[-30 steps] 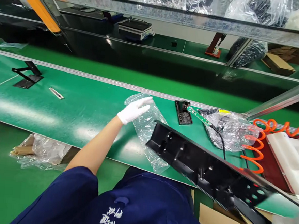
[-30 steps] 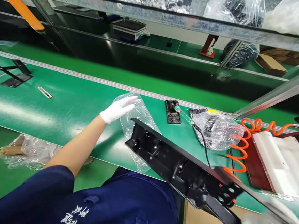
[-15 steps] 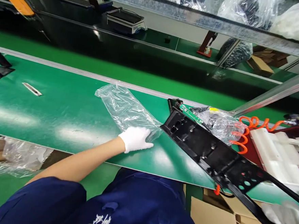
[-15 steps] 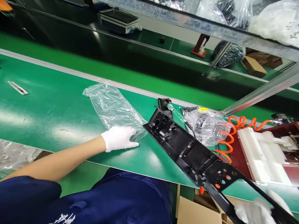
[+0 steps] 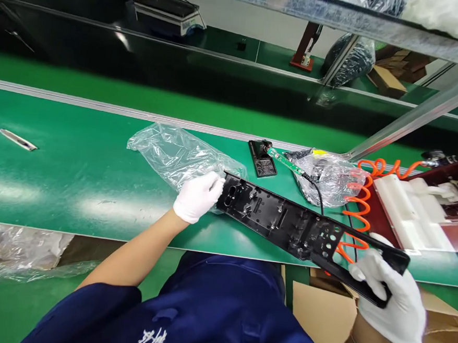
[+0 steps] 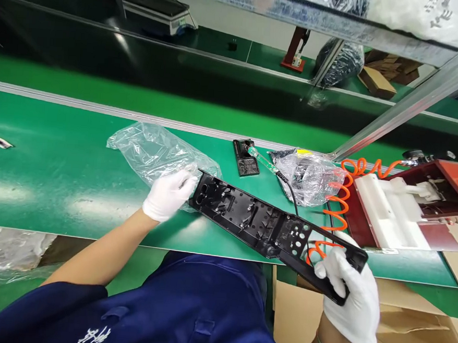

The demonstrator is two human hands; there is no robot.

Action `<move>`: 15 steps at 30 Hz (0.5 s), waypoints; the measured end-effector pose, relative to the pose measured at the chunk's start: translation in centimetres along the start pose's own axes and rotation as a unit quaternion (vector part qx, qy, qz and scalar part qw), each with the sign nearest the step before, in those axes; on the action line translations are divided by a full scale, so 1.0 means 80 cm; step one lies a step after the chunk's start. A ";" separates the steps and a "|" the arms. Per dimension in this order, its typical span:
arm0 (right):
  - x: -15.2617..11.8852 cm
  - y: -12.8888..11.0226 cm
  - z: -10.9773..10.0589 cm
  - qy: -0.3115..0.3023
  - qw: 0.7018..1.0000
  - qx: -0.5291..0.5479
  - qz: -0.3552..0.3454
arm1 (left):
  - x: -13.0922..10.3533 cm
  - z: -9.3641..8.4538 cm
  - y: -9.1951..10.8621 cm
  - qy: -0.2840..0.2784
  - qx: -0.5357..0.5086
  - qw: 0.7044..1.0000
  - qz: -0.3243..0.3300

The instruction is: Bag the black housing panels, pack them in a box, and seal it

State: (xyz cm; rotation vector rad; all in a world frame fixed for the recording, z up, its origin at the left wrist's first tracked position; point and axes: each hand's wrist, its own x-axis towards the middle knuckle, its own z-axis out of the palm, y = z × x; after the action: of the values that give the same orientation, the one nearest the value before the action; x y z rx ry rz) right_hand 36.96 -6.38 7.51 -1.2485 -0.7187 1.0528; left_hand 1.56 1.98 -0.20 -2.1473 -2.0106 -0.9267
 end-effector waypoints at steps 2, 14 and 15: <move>0.003 0.008 0.000 -0.012 1.000 0.013 0.009 | -0.011 -0.004 0.011 0.014 -0.005 0.998 0.066; -0.005 0.052 0.048 -0.065 0.998 -0.003 0.000 | -0.032 -0.014 0.102 -0.014 -0.163 0.961 0.224; -0.005 0.057 0.058 -0.070 0.998 -0.009 0.003 | -0.035 -0.013 0.118 -0.040 -0.180 0.951 0.248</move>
State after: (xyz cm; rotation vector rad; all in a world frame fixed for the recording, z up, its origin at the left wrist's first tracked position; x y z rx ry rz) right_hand 31.58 -4.99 4.09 -1.2012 -0.8322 1.1501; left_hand 9.98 -2.38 2.67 -2.7272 -1.2794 -1.1950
